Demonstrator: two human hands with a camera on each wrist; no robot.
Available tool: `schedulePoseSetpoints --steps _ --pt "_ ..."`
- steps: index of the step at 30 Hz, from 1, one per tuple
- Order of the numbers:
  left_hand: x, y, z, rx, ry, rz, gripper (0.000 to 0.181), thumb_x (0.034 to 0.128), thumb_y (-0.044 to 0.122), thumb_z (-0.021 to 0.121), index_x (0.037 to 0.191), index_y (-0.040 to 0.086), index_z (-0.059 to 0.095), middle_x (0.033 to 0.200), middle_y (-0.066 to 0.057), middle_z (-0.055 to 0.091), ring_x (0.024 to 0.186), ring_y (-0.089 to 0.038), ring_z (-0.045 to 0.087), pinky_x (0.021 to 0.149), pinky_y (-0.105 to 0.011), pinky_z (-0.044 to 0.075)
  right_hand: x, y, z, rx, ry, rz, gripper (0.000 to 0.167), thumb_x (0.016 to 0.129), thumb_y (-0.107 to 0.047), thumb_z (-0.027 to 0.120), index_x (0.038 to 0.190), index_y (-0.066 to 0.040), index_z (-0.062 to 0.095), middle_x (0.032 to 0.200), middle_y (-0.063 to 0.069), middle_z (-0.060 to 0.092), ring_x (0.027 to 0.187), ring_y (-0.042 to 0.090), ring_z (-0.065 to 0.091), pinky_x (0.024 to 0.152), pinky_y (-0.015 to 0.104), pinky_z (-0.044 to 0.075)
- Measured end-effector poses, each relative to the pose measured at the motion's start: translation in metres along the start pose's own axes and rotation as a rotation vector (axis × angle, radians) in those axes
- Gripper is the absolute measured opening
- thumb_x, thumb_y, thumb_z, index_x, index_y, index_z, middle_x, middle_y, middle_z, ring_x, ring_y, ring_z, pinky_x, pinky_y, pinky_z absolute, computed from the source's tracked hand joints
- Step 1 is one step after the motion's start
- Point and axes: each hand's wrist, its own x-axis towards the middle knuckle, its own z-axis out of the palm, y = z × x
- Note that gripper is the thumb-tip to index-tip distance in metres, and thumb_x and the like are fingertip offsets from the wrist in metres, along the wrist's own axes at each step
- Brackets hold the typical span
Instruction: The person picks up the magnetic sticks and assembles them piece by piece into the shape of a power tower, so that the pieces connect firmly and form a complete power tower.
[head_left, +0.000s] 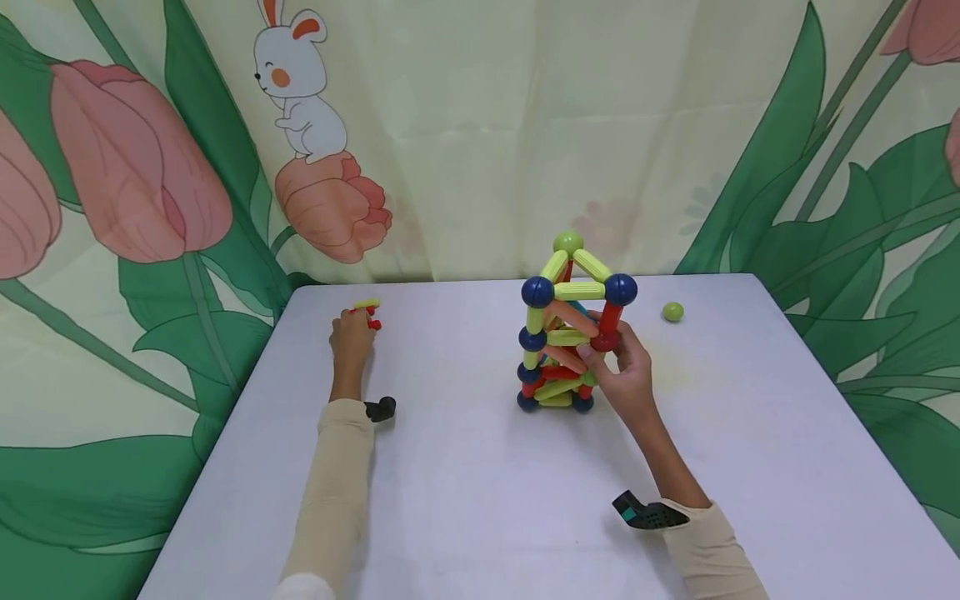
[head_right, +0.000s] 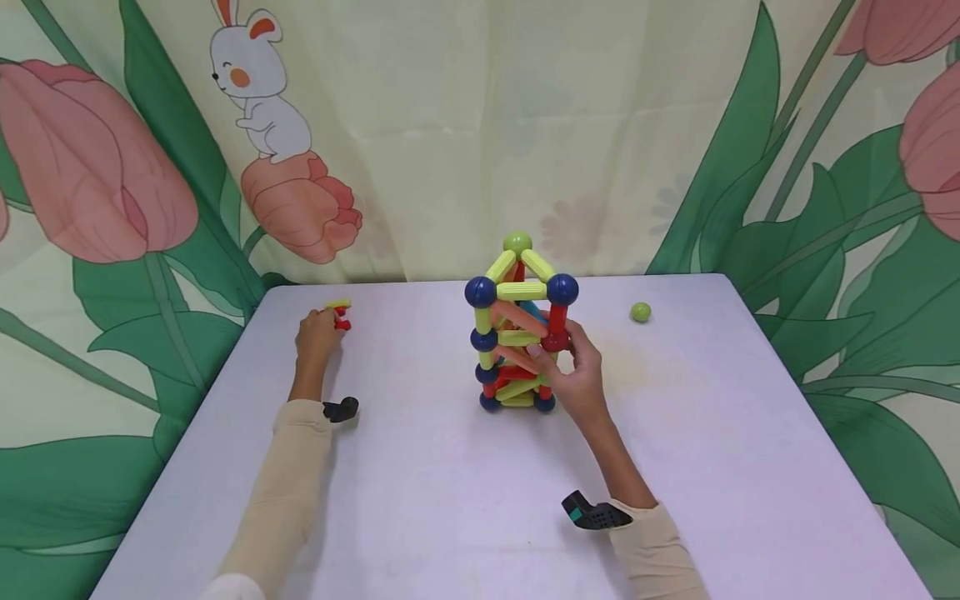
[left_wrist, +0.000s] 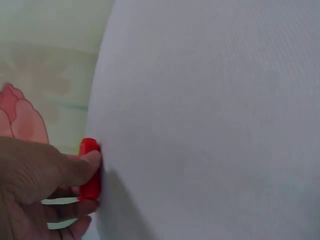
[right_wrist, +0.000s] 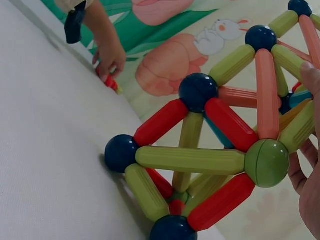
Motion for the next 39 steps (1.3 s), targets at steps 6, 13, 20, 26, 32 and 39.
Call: schedulePoseSetpoints --steps 6,13,20,26,32,39 --pt "-0.005 0.048 -0.022 -0.396 -0.298 0.255 0.027 0.0951 0.02 0.063 0.114 0.001 0.058 0.105 -0.015 0.061 0.089 -0.024 0.059 0.076 -0.03 0.051 0.001 -0.013 0.001 -0.001 0.0 0.002 0.045 0.088 0.008 0.064 0.13 0.005 0.049 0.13 -0.002 0.06 0.118 0.001 0.054 0.102 0.016 0.043" --pt "-0.038 0.168 -0.071 -1.07 -0.388 0.648 0.031 0.0938 0.01 0.065 0.121 0.002 0.055 0.111 -0.012 0.061 0.102 -0.03 0.064 0.087 -0.03 0.055 0.002 -0.029 0.002 0.004 -0.007 -0.012 0.043 0.088 0.008 0.063 0.128 0.009 0.048 0.128 -0.011 0.059 0.115 0.0 0.055 0.1 0.016 0.044" --pt "-0.067 0.249 -0.105 -1.242 -0.268 0.761 0.031 0.0921 0.011 0.067 0.121 0.004 0.058 0.113 -0.012 0.065 0.101 -0.023 0.065 0.09 -0.033 0.055 0.0 -0.03 0.004 -0.001 -0.013 0.011 0.043 0.089 0.007 0.063 0.129 0.008 0.047 0.127 -0.019 0.057 0.117 -0.002 0.053 0.102 0.015 0.043" --pt "-0.07 0.267 -0.102 -1.144 -0.291 0.818 0.032 0.0912 0.012 0.068 0.121 0.002 0.06 0.112 -0.014 0.066 0.102 -0.021 0.064 0.09 -0.03 0.053 0.0 -0.03 0.004 -0.001 -0.014 0.018 0.043 0.089 0.007 0.063 0.129 0.008 0.047 0.125 -0.026 0.055 0.118 -0.002 0.053 0.102 0.015 0.042" --pt "-0.065 0.262 -0.094 -1.077 -0.29 0.819 0.033 0.0922 0.016 0.068 0.122 0.005 0.061 0.116 -0.011 0.067 0.105 -0.018 0.065 0.092 -0.029 0.053 0.0 -0.031 0.002 -0.008 -0.016 0.026 0.043 0.089 0.006 0.063 0.129 0.007 0.047 0.125 -0.024 0.055 0.118 -0.002 0.053 0.102 0.015 0.042" --pt "-0.039 0.223 -0.089 -0.867 -0.145 0.775 0.029 0.0973 0.028 0.061 0.121 0.01 0.064 0.114 -0.008 0.069 0.106 -0.017 0.064 0.093 -0.038 0.052 0.001 -0.031 0.002 0.009 -0.015 0.012 0.043 0.089 0.007 0.063 0.129 0.007 0.047 0.126 -0.021 0.056 0.117 -0.001 0.054 0.101 0.015 0.044"
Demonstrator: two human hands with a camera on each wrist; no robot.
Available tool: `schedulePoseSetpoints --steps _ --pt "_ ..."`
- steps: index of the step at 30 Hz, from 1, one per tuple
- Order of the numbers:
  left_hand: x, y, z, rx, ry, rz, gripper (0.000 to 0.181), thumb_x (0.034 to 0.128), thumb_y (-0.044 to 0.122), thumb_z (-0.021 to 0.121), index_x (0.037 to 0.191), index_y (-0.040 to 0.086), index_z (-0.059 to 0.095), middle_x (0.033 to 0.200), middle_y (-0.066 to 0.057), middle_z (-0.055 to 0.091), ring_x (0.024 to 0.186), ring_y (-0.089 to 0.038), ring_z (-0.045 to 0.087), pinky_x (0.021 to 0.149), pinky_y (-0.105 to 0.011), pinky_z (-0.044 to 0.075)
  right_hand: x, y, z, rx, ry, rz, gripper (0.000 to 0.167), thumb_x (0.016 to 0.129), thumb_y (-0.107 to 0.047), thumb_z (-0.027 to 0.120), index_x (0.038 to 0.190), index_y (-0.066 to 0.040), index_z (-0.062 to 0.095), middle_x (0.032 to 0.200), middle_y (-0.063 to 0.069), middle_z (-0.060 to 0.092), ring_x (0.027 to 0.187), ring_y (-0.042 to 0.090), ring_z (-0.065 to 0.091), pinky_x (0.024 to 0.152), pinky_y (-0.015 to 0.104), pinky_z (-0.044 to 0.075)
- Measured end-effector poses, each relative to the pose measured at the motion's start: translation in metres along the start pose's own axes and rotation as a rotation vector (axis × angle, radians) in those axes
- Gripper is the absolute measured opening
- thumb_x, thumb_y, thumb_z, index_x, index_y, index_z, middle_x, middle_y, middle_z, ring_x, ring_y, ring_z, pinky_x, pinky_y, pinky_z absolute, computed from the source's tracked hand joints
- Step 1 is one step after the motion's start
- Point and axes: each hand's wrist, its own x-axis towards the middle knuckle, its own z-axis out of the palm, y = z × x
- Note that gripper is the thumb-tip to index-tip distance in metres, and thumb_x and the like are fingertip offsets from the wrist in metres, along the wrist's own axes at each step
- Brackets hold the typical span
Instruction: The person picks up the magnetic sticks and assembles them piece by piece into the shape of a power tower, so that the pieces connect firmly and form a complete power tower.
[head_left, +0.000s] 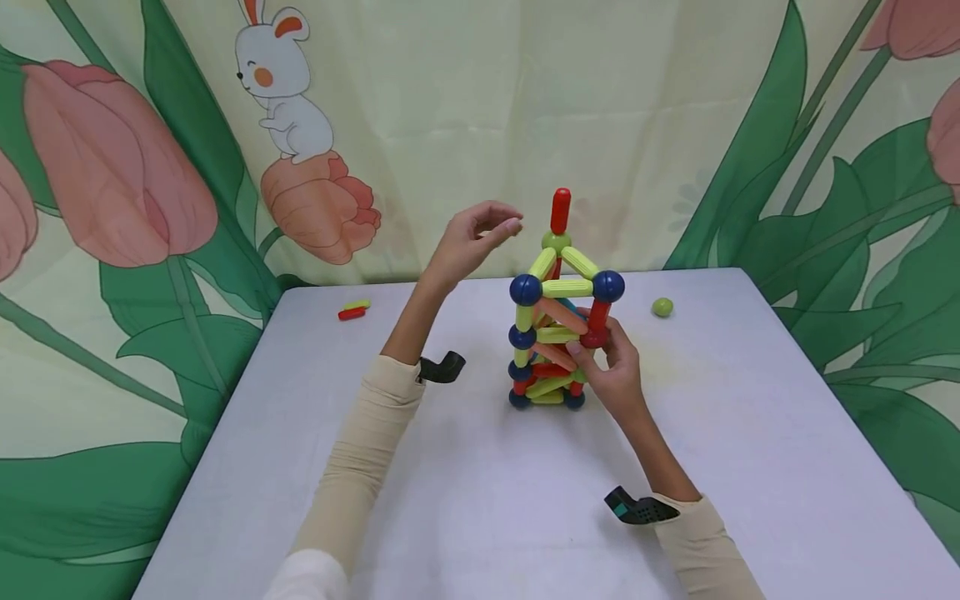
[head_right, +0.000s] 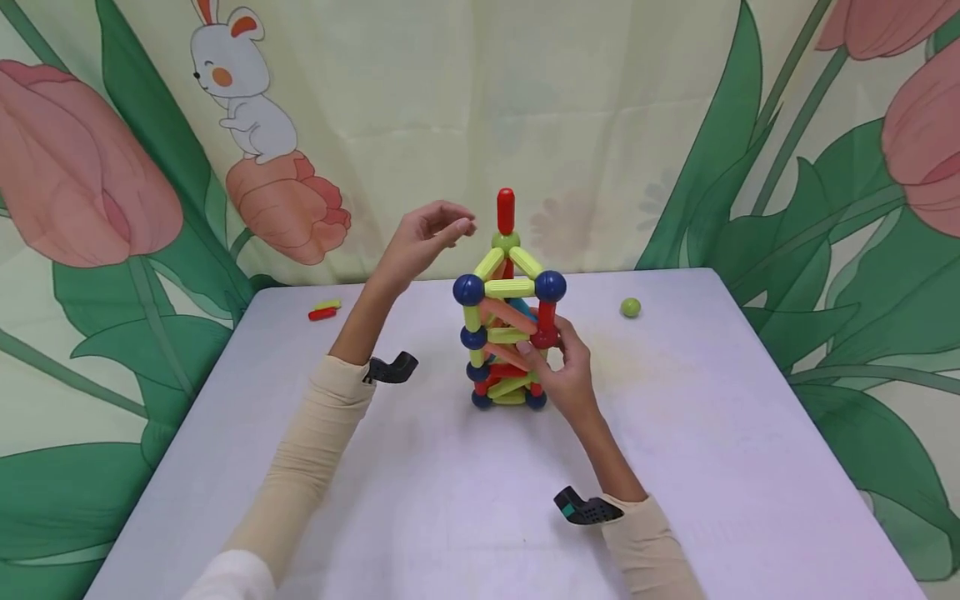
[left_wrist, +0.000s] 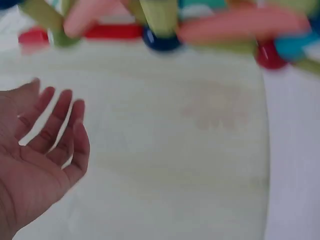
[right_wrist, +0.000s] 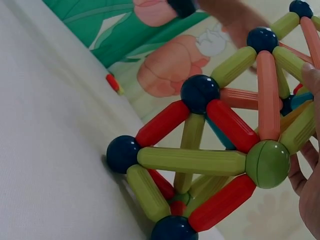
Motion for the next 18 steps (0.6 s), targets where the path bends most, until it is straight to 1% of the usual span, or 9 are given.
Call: schedulePoseSetpoints --steps 2,3,5,8,10,12,14,16,18 --pt "-0.005 -0.025 -0.019 0.142 0.06 -0.059 0.027 0.0976 0.027 0.061 0.117 0.009 0.065 0.114 -0.009 0.07 0.109 -0.02 0.064 0.096 -0.039 0.051 0.001 -0.001 0.0 0.002 -0.004 0.003 0.044 0.089 0.006 0.063 0.13 0.007 0.047 0.126 -0.023 0.055 0.117 -0.001 0.054 0.1 0.015 0.044" --pt "-0.009 -0.04 -0.03 0.213 0.089 -0.112 0.026 0.0975 0.026 0.061 0.116 0.008 0.065 0.114 -0.009 0.069 0.109 -0.021 0.064 0.095 -0.04 0.051 0.001 -0.001 0.0 0.001 -0.006 0.008 0.044 0.089 0.006 0.063 0.13 0.007 0.047 0.126 -0.023 0.055 0.117 -0.001 0.053 0.1 0.016 0.044" --pt "-0.021 -0.073 -0.053 0.354 0.126 -0.216 0.025 0.098 0.022 0.06 0.115 0.005 0.065 0.116 -0.013 0.068 0.112 -0.027 0.061 0.097 -0.042 0.049 0.002 -0.001 0.0 0.001 -0.008 0.012 0.044 0.09 0.006 0.063 0.13 0.007 0.047 0.126 -0.024 0.055 0.117 -0.001 0.053 0.101 0.016 0.043" --pt "-0.05 -0.122 -0.084 0.541 0.151 -0.378 0.028 0.0976 0.015 0.057 0.12 0.0 0.062 0.124 -0.021 0.062 0.12 -0.036 0.055 0.099 -0.051 0.045 0.002 -0.002 0.0 -0.002 -0.009 0.019 0.044 0.089 0.006 0.063 0.131 0.006 0.047 0.125 -0.025 0.055 0.116 -0.001 0.054 0.101 0.016 0.043" --pt "-0.073 -0.147 -0.098 0.654 0.154 -0.481 0.035 0.0969 0.014 0.055 0.128 -0.001 0.058 0.134 -0.025 0.053 0.127 -0.043 0.046 0.101 -0.06 0.041 0.002 -0.002 0.0 -0.001 -0.01 0.015 0.044 0.089 0.007 0.063 0.13 0.007 0.047 0.124 -0.026 0.055 0.115 -0.001 0.054 0.101 0.017 0.043" --pt "-0.095 -0.164 -0.108 0.731 0.144 -0.583 0.041 0.0971 0.014 0.054 0.136 -0.001 0.052 0.141 -0.028 0.044 0.132 -0.048 0.038 0.1 -0.067 0.036 0.001 -0.002 0.0 0.002 -0.008 0.017 0.044 0.089 0.008 0.063 0.13 0.007 0.047 0.124 -0.026 0.055 0.113 -0.001 0.054 0.1 0.016 0.044" --pt "-0.113 -0.177 -0.113 0.773 0.12 -0.677 0.048 0.0983 0.016 0.054 0.143 0.002 0.044 0.145 -0.029 0.038 0.133 -0.051 0.034 0.099 -0.072 0.033 0.001 -0.002 0.0 0.006 -0.007 0.022 0.045 0.089 0.007 0.063 0.13 0.007 0.047 0.124 -0.025 0.055 0.112 -0.001 0.054 0.099 0.016 0.044" --pt "-0.125 -0.186 -0.117 0.806 0.11 -0.723 0.049 0.0993 0.017 0.053 0.145 0.004 0.04 0.143 -0.031 0.039 0.129 -0.053 0.036 0.098 -0.072 0.033 0.0 -0.002 0.0 0.005 -0.006 0.024 0.045 0.089 0.006 0.064 0.131 0.006 0.047 0.125 -0.021 0.056 0.111 -0.001 0.054 0.099 0.017 0.044" --pt "-0.132 -0.193 -0.117 0.825 0.117 -0.725 0.048 0.0993 0.018 0.055 0.144 0.005 0.04 0.137 -0.032 0.044 0.124 -0.053 0.042 0.097 -0.07 0.036 0.0 -0.003 0.0 0.002 -0.003 0.023 0.045 0.089 0.007 0.064 0.131 0.006 0.047 0.127 -0.011 0.059 0.111 0.0 0.054 0.099 0.017 0.044"
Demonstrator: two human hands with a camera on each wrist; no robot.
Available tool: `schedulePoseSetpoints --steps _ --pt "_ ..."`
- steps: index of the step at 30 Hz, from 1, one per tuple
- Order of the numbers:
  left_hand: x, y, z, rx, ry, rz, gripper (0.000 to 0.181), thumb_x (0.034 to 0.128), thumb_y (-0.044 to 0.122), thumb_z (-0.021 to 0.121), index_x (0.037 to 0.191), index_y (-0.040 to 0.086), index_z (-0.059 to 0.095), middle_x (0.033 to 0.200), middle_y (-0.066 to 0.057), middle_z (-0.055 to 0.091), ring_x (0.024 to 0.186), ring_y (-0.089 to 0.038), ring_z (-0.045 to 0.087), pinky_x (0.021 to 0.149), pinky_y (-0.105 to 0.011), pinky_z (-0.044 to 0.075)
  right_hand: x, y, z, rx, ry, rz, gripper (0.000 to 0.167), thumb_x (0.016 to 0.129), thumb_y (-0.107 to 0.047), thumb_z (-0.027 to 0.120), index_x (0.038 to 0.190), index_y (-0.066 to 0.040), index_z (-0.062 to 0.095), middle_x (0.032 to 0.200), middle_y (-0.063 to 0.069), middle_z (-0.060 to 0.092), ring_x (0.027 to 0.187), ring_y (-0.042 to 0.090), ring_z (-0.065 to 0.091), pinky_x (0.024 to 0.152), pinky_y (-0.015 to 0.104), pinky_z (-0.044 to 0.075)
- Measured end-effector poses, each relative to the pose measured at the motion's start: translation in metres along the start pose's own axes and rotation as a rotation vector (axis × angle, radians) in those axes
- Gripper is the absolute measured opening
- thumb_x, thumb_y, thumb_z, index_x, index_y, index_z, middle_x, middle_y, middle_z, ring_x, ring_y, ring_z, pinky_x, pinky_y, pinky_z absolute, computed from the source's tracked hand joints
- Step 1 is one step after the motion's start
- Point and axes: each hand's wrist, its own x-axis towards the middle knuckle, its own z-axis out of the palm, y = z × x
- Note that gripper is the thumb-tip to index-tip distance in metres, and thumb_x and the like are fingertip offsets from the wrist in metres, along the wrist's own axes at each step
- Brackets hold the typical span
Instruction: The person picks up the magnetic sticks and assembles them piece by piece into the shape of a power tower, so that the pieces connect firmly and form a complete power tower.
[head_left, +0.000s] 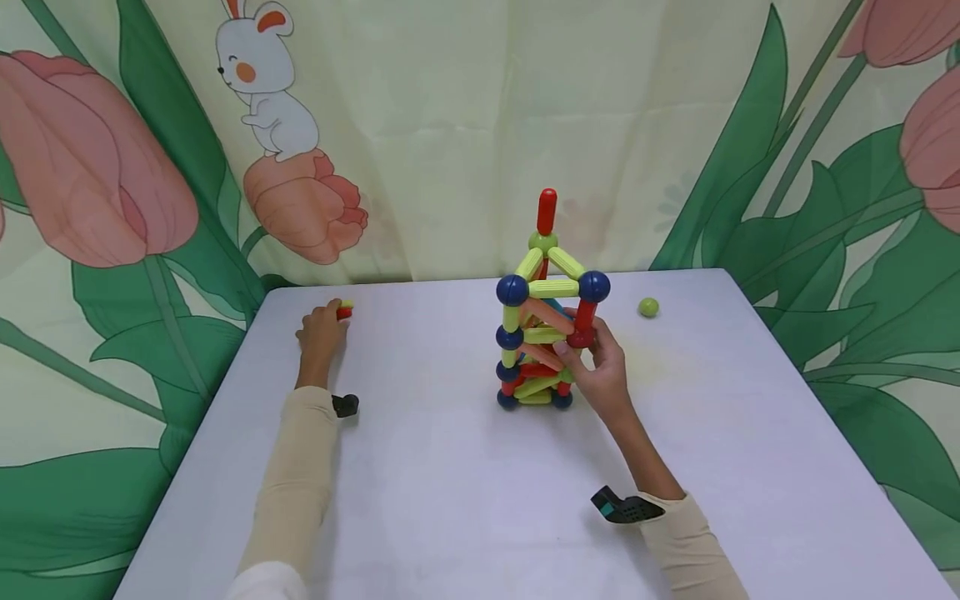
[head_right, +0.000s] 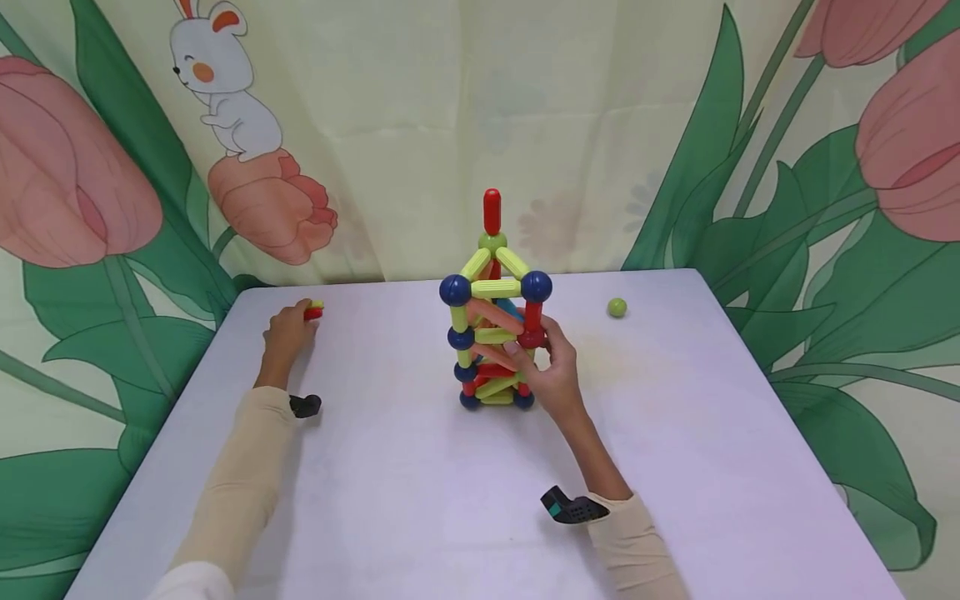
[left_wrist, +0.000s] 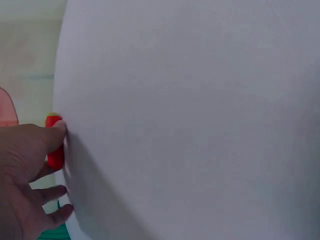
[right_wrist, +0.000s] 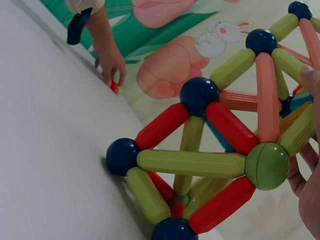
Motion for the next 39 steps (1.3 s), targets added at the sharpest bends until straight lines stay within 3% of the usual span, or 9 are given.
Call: schedulePoseSetpoints --steps 5,7,11,15,19,24,29,36,39 --pt "0.004 -0.008 0.006 0.012 0.082 0.06 0.04 0.0962 0.018 0.062 0.13 0.002 0.048 0.123 -0.029 0.052 0.113 -0.048 0.049 0.094 -0.063 0.043 0.0 -0.001 0.001 -0.003 0.005 -0.006 0.044 0.088 0.009 0.062 0.13 0.007 0.048 0.129 0.018 0.058 0.112 0.0 0.054 0.1 0.017 0.044" --pt "0.005 -0.007 0.007 0.026 0.098 0.092 0.037 0.0949 0.016 0.064 0.124 0.0 0.049 0.118 -0.028 0.055 0.11 -0.046 0.052 0.093 -0.06 0.046 0.0 -0.001 0.001 -0.002 0.004 -0.007 0.044 0.088 0.009 0.062 0.13 0.007 0.047 0.13 0.017 0.058 0.113 -0.001 0.054 0.1 0.017 0.044" --pt "0.004 0.0 0.005 0.055 0.089 0.149 0.034 0.0934 0.014 0.066 0.117 -0.003 0.05 0.109 -0.026 0.058 0.104 -0.043 0.055 0.089 -0.055 0.049 0.0 -0.001 0.002 0.007 0.009 -0.021 0.044 0.088 0.01 0.062 0.129 0.008 0.047 0.129 0.0 0.059 0.112 -0.001 0.054 0.099 0.017 0.044" --pt "0.001 0.007 0.002 0.046 0.031 0.167 0.037 0.0937 0.016 0.066 0.121 -0.004 0.05 0.114 -0.026 0.057 0.106 -0.042 0.055 0.09 -0.055 0.049 0.0 0.0 0.002 0.02 0.014 -0.034 0.044 0.087 0.011 0.062 0.129 0.009 0.047 0.128 -0.013 0.058 0.112 0.0 0.055 0.098 0.017 0.044" --pt "0.003 0.01 0.002 -0.001 -0.064 0.178 0.046 0.0918 0.018 0.069 0.128 -0.004 0.052 0.122 -0.025 0.056 0.109 -0.038 0.053 0.099 -0.052 0.045 0.0 0.0 0.003 0.027 0.008 -0.032 0.044 0.088 0.011 0.062 0.129 0.009 0.047 0.128 -0.016 0.057 0.112 0.0 0.055 0.099 0.017 0.045" --pt "0.007 0.016 0.01 -0.042 -0.185 0.293 0.046 0.0881 0.023 0.073 0.124 -0.002 0.058 0.114 -0.021 0.061 0.102 -0.032 0.053 0.093 -0.047 0.045 0.0 -0.002 0.003 0.006 0.005 -0.02 0.044 0.089 0.009 0.062 0.13 0.007 0.047 0.128 -0.014 0.057 0.113 -0.001 0.053 0.099 0.017 0.044" --pt "0.004 0.034 0.017 -0.059 -0.205 0.394 0.039 0.0846 0.027 0.077 0.113 0.003 0.064 0.101 -0.013 0.065 0.094 -0.028 0.056 0.087 -0.042 0.046 0.0 -0.002 0.002 -0.009 0.009 -0.014 0.043 0.089 0.008 0.061 0.13 0.007 0.047 0.128 -0.019 0.055 0.114 -0.002 0.053 0.099 0.016 0.043" --pt "-0.01 0.063 0.02 0.007 -0.178 0.443 0.024 0.0896 0.019 0.071 0.111 0.008 0.068 0.103 -0.01 0.07 0.092 -0.025 0.061 0.086 -0.042 0.051 0.0 -0.003 0.002 -0.012 0.007 -0.013 0.044 0.089 0.009 0.062 0.13 0.007 0.047 0.131 0.023 0.055 0.112 -0.002 0.053 0.097 0.016 0.044" --pt "-0.022 0.082 0.013 -0.042 -0.119 0.48 0.021 0.0903 0.018 0.07 0.109 0.009 0.069 0.101 -0.008 0.071 0.09 -0.022 0.061 0.082 -0.038 0.051 0.0 -0.003 0.002 -0.012 0.004 0.006 0.044 0.09 0.007 0.062 0.131 0.007 0.047 0.131 0.013 0.058 0.113 -0.002 0.052 0.097 0.016 0.044"
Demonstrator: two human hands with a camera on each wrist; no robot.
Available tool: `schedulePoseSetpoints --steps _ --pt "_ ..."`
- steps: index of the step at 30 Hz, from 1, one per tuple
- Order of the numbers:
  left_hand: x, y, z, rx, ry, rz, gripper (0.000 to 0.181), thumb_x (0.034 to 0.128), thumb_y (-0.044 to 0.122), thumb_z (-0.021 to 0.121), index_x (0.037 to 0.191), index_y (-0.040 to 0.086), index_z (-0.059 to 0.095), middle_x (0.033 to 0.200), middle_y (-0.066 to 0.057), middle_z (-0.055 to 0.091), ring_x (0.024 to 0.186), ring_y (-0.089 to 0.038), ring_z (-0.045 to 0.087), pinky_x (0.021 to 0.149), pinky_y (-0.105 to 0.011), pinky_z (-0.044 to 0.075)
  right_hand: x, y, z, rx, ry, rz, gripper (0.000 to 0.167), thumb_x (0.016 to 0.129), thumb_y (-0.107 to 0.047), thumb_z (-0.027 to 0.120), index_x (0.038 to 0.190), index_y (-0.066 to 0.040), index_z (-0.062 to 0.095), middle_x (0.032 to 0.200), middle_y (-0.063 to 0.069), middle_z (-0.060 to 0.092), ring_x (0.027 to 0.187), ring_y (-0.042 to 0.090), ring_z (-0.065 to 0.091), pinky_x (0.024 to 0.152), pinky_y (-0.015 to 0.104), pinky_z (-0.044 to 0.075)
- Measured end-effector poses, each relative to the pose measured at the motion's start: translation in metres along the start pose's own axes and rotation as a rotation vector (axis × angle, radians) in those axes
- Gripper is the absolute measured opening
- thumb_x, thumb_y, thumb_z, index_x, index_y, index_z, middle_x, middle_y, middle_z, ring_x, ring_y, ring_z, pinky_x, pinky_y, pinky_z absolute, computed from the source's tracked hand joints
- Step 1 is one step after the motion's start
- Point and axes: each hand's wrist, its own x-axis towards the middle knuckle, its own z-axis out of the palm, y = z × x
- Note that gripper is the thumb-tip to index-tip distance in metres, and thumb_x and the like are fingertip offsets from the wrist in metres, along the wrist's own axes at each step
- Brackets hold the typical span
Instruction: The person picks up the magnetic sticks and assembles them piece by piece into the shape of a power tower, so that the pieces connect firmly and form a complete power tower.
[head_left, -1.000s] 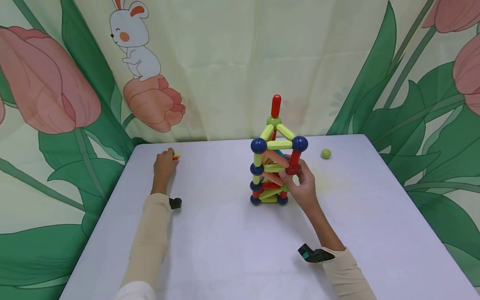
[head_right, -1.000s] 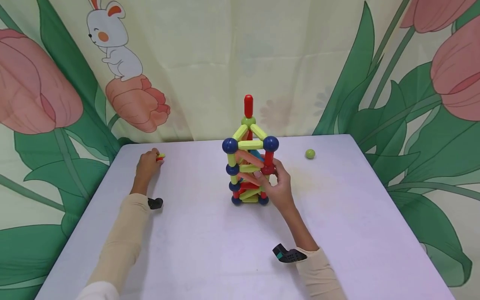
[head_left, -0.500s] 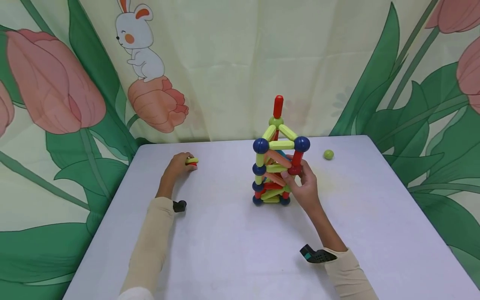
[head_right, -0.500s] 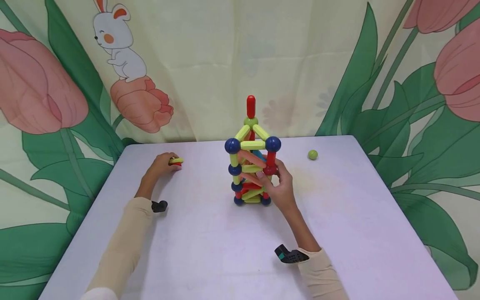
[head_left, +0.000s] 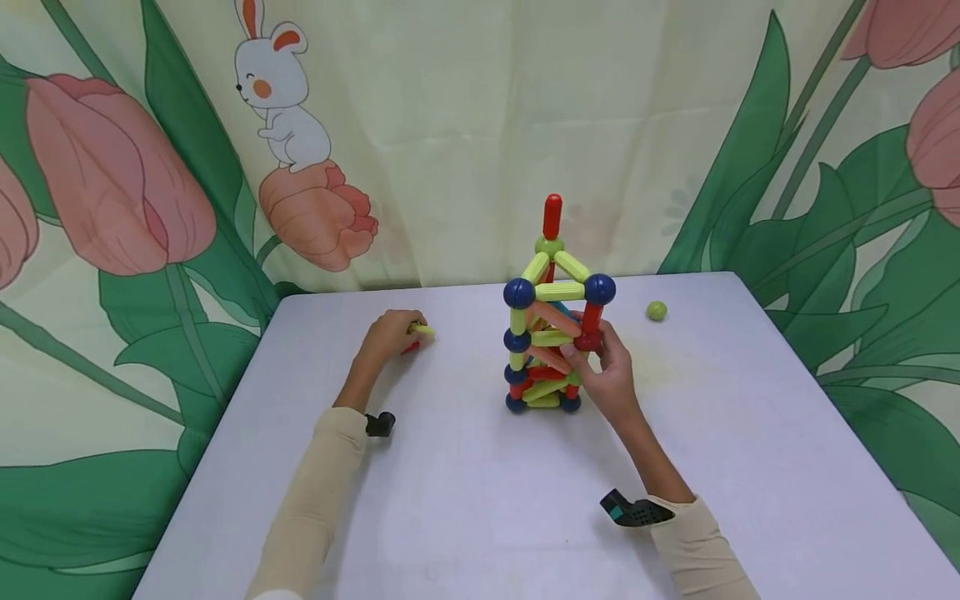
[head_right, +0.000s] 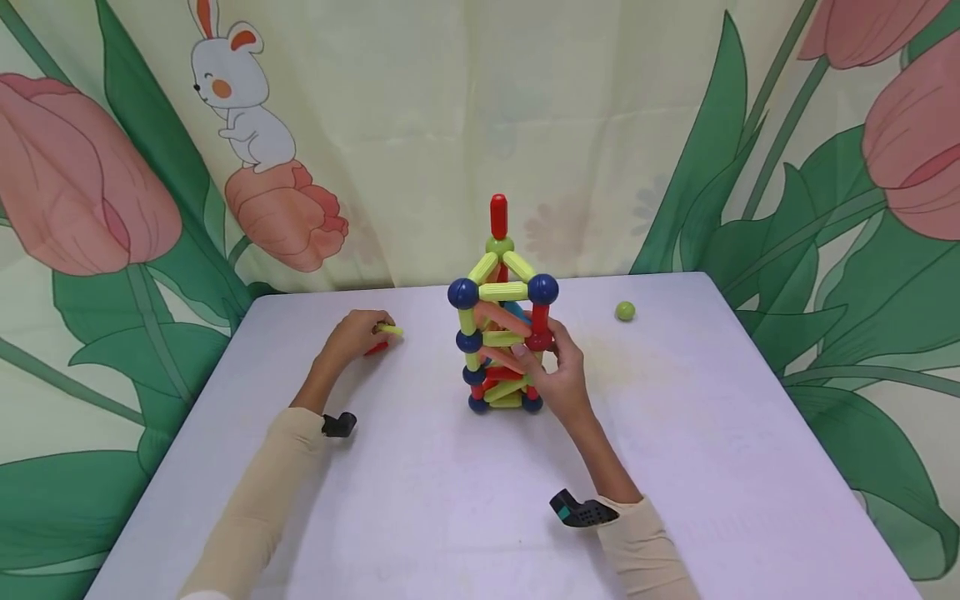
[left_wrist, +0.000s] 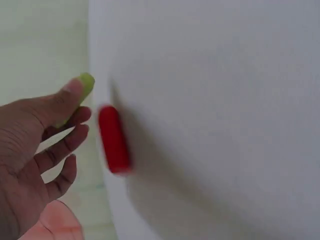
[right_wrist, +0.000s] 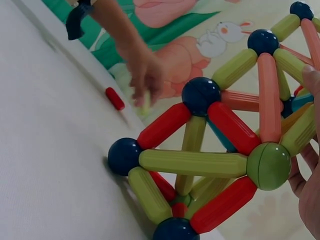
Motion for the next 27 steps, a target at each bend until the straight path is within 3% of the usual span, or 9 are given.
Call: schedulePoseSetpoints --steps 2,5,9,11,14,18,22,27 --pt "-0.004 0.021 -0.007 -0.138 0.07 0.033 0.021 0.0899 0.022 0.071 0.107 0.01 0.07 0.099 -0.006 0.071 0.088 -0.019 0.061 0.077 -0.032 0.051 -0.001 0.0 0.0 -0.001 -0.004 0.019 0.044 0.09 0.005 0.062 0.131 0.006 0.047 0.13 0.0 0.059 0.114 -0.001 0.052 0.097 0.016 0.044" --pt "-0.012 0.062 -0.027 -0.547 0.147 0.112 0.023 0.0897 0.022 0.072 0.108 0.009 0.066 0.102 -0.006 0.07 0.091 -0.018 0.063 0.076 -0.023 0.051 -0.002 0.001 0.0 -0.008 -0.005 0.03 0.043 0.091 0.004 0.062 0.131 0.004 0.047 0.129 -0.005 0.058 0.114 -0.001 0.052 0.098 0.017 0.044" --pt "-0.031 0.126 -0.066 -1.117 0.146 0.247 0.02 0.0913 0.012 0.068 0.108 0.009 0.057 0.109 -0.004 0.072 0.108 -0.021 0.066 0.093 -0.028 0.052 0.0 0.001 0.0 -0.003 0.0 -0.007 0.043 0.09 0.006 0.062 0.13 0.006 0.047 0.131 0.006 0.059 0.114 0.0 0.052 0.098 0.018 0.044" --pt "-0.04 0.153 -0.081 -1.267 0.133 0.32 0.025 0.0932 0.008 0.064 0.115 0.011 0.053 0.111 -0.003 0.072 0.114 -0.022 0.064 0.103 -0.034 0.048 0.001 0.0 0.0 -0.006 0.003 -0.021 0.043 0.089 0.007 0.062 0.13 0.006 0.047 0.131 0.001 0.059 0.113 0.0 0.053 0.098 0.018 0.044" --pt "-0.049 0.183 -0.096 -1.335 0.138 0.438 0.037 0.0956 0.011 0.062 0.131 0.013 0.05 0.115 -0.002 0.072 0.113 -0.02 0.064 0.108 -0.039 0.043 0.001 -0.001 -0.001 -0.023 0.005 -0.01 0.043 0.09 0.005 0.062 0.131 0.007 0.047 0.131 -0.003 0.058 0.114 -0.001 0.052 0.097 0.017 0.044" --pt "-0.051 0.206 -0.101 -1.315 0.144 0.527 0.042 0.0952 0.016 0.063 0.135 0.008 0.051 0.121 -0.007 0.069 0.103 -0.021 0.067 0.105 -0.042 0.046 0.002 0.0 -0.002 -0.032 0.007 0.027 0.043 0.091 0.003 0.062 0.131 0.007 0.046 0.133 0.017 0.056 0.115 -0.001 0.051 0.099 0.017 0.043" --pt "-0.048 0.217 -0.097 -1.313 0.106 0.517 0.028 0.0956 0.005 0.06 0.124 0.007 0.054 0.122 -0.011 0.069 0.104 -0.025 0.07 0.102 -0.042 0.049 0.002 0.001 -0.002 -0.012 0.009 0.038 0.042 0.092 0.002 0.062 0.131 0.005 0.047 0.134 0.021 0.055 0.116 -0.001 0.052 0.1 0.018 0.043" --pt "-0.049 0.216 -0.09 -1.262 0.092 0.506 0.031 0.0947 -0.001 0.058 0.124 0.005 0.051 0.12 -0.016 0.068 0.106 -0.027 0.069 0.099 -0.039 0.051 0.0 0.001 -0.001 0.002 0.002 0.029 0.043 0.091 0.003 0.063 0.131 0.004 0.048 0.132 0.012 0.058 0.115 0.001 0.053 0.1 0.019 0.044"
